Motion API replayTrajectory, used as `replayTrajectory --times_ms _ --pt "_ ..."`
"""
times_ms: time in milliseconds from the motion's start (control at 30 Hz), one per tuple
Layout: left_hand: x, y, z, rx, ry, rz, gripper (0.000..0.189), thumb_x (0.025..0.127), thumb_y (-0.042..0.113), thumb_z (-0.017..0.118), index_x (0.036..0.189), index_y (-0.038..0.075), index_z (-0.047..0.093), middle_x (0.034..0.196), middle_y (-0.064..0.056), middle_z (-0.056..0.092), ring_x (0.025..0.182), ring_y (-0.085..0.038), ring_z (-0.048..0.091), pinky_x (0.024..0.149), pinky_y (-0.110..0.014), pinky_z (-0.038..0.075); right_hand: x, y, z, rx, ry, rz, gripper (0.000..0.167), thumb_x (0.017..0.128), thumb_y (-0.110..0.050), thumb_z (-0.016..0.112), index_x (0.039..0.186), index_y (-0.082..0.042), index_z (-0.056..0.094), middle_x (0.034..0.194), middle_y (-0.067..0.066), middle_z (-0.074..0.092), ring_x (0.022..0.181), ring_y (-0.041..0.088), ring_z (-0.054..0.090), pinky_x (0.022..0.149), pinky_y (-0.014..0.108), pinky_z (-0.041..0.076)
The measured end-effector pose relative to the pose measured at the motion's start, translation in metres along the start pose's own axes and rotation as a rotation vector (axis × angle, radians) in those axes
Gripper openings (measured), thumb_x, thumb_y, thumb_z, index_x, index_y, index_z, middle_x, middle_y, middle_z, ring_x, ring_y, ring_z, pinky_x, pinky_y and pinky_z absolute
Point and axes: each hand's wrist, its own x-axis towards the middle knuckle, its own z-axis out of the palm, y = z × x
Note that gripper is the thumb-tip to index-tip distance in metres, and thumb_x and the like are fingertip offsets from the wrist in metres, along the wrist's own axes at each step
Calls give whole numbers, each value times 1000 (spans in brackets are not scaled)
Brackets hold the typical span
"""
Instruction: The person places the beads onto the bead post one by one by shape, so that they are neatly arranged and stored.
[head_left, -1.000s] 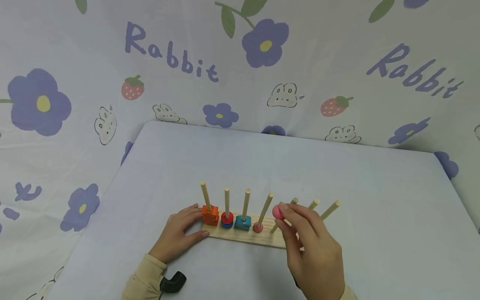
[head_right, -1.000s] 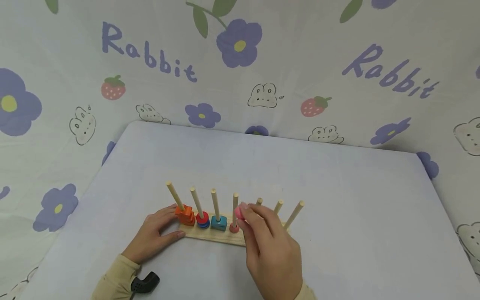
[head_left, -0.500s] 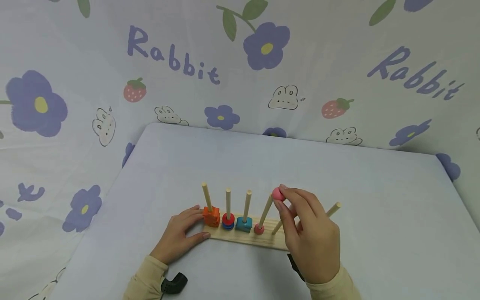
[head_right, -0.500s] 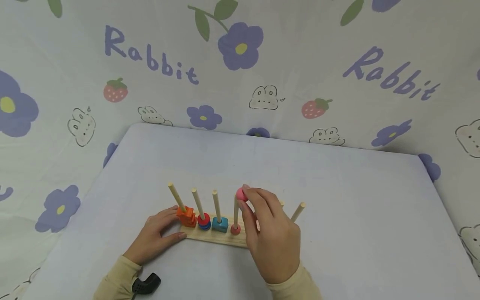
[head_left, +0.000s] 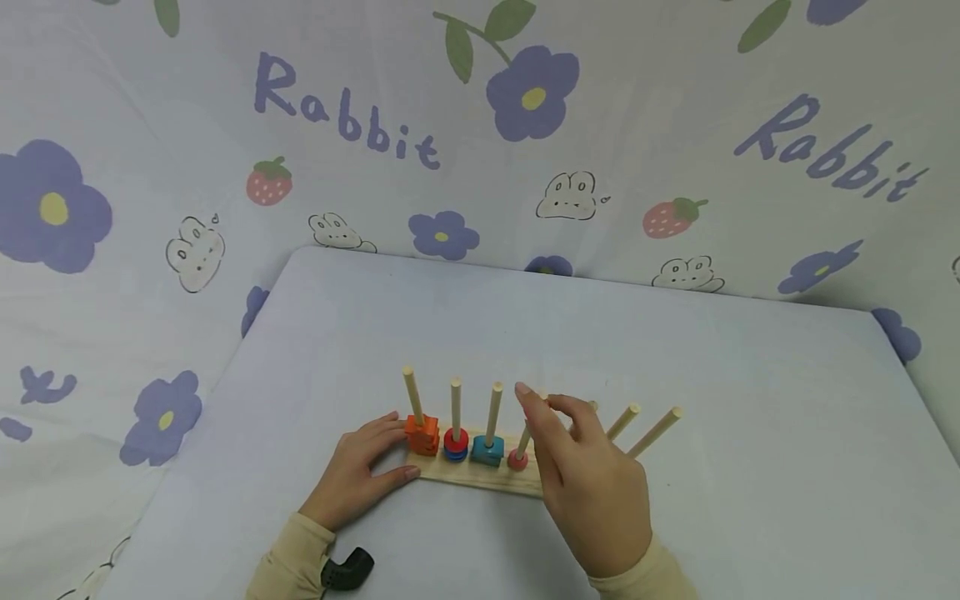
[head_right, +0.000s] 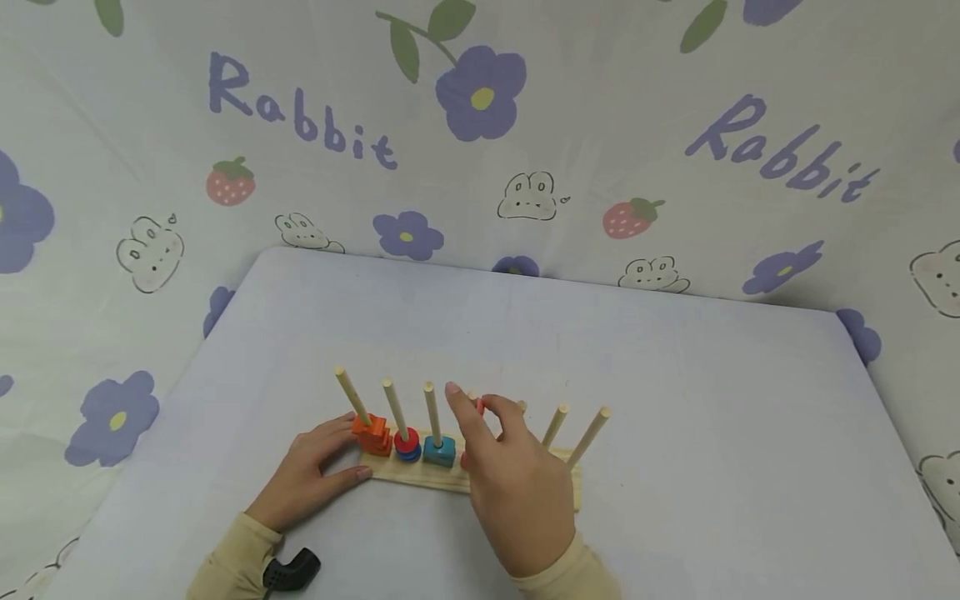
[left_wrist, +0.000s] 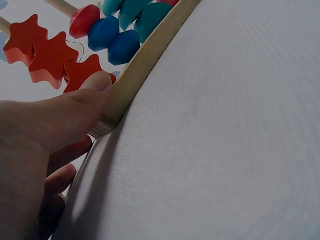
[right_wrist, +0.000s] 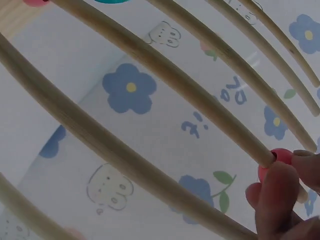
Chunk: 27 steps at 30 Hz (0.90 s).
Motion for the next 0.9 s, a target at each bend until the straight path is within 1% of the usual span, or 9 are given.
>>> replayTrajectory --times_ms 100,167,233,333,433,567,800,900 --pt "-1 -1 1 3 6 4 48 79 42 77 119 19 66 135 -4 58 130 -23 48 95 -57 38 -9 3 9 -52 -66 -50 46 77 -3 75 118 -21 66 101 11 65 49 12 54 36 15 24" --pt "-1 -2 1 4 9 10 48 79 41 77 119 19 65 134 -4 58 130 -24 48 94 -57 38 -16 5 16 -81 -123 -75 43 73 -3 79 112 -19 68 100 9 65 51 12 57 35 15 26" --pt "-1 -2 2 5 12 16 47 79 41 77 120 19 65 134 -4 58 130 -24 48 94 -58 38 -25 7 25 -105 -175 -93 39 72 -6 82 108 -16 69 99 8 64 54 12 59 35 16 28" --pt "-1 -3 2 6 16 22 47 79 41 77 120 19 65 134 -3 58 130 -24 48 94 -58 38 -38 11 38 -142 -238 -109 31 76 -11 80 104 -14 70 96 7 64 54 12 59 35 18 33" --pt "-1 -2 1 9 16 21 48 79 42 77 119 20 66 134 -1 58 130 -22 48 95 -58 39 -49 14 48 -156 -280 -104 31 75 -16 81 104 -15 70 97 8 65 54 12 60 35 20 36" --pt "0 -2 1 15 13 15 48 79 43 76 119 21 65 135 0 57 131 -20 47 95 -56 39 -60 15 57 -143 -312 -77 38 72 -18 82 108 -13 69 100 9 65 58 14 62 38 22 41" --pt "0 -2 1 15 7 8 49 79 43 77 121 21 65 135 -1 57 131 -21 47 95 -55 39 -66 16 63 -103 -350 -23 41 76 -22 80 113 -10 65 101 9 63 62 16 63 40 24 43" --pt "-1 -1 2 15 9 8 49 78 42 77 121 20 65 136 -1 56 131 -21 47 94 -54 39 -69 13 64 -116 -394 15 44 79 -25 77 117 -9 63 108 12 63 65 18 65 39 23 42"
